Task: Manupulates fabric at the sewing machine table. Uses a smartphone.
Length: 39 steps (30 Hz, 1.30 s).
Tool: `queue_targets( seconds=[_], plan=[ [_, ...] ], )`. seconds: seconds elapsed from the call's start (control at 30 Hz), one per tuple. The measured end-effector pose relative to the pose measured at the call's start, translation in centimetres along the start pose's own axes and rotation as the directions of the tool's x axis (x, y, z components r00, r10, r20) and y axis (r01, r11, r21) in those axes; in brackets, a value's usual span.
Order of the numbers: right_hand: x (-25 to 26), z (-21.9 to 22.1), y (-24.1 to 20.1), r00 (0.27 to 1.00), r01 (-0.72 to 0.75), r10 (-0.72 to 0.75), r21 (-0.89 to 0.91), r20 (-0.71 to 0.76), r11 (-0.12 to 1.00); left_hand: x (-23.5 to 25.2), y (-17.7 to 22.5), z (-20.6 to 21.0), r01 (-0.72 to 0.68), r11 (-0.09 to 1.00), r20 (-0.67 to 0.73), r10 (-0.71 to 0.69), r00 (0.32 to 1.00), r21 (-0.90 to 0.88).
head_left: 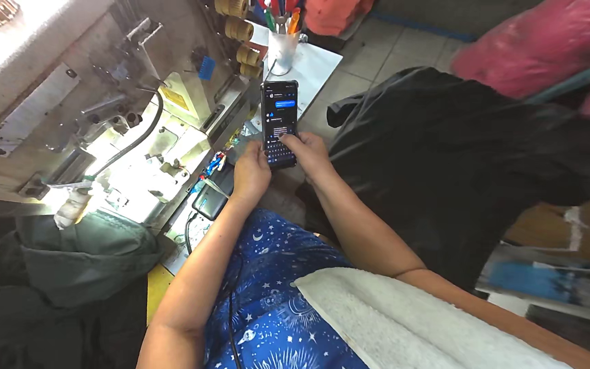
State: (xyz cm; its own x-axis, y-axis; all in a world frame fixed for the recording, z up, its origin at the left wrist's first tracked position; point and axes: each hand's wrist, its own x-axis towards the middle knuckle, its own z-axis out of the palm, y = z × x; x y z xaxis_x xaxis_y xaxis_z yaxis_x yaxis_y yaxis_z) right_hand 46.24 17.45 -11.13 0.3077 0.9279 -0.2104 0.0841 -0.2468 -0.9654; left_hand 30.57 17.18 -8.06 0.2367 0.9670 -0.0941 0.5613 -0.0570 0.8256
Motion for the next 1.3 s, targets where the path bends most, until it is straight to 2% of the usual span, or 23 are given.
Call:
queue_targets(
  seconds=[0.37,0.67,0.93,1.17,1.3],
  plan=[
    [-0.3,0.6,0.0,0.999,0.017,-0.018,-0.045,-0.028,0.999,0.0,-0.4,-0.1,-0.035,0.999,-0.020,0.035,0.999,0.033],
    [-0.3,0.3,0.2,0.999,0.036,-0.037,-0.049,-0.026,0.998,-0.1,-0.3,-0.2,-0.008,1.000,-0.007,0.008,1.000,0.006],
    [-1.5,-1.7,-0.5,0.985,0.039,-0.052,0.084,0.166,0.996,0.1,-0.1,-0.7,0.001,1.000,0.010,-0.001,1.000,-0.025],
    [-1.1,-3.8,0.2,0.924,0.159,-0.169,0.058,0.343,0.986,0.2,-0.1,-0.6,-0.004,0.999,0.007,0.004,1.000,-0.051],
    [-1.0,-4.3,-0.1,0.909,0.185,-0.189,0.047,0.372,0.982,0.3,-0.1,-0.8,-0.005,0.999,0.023,0.006,1.000,-0.051]
  ],
)
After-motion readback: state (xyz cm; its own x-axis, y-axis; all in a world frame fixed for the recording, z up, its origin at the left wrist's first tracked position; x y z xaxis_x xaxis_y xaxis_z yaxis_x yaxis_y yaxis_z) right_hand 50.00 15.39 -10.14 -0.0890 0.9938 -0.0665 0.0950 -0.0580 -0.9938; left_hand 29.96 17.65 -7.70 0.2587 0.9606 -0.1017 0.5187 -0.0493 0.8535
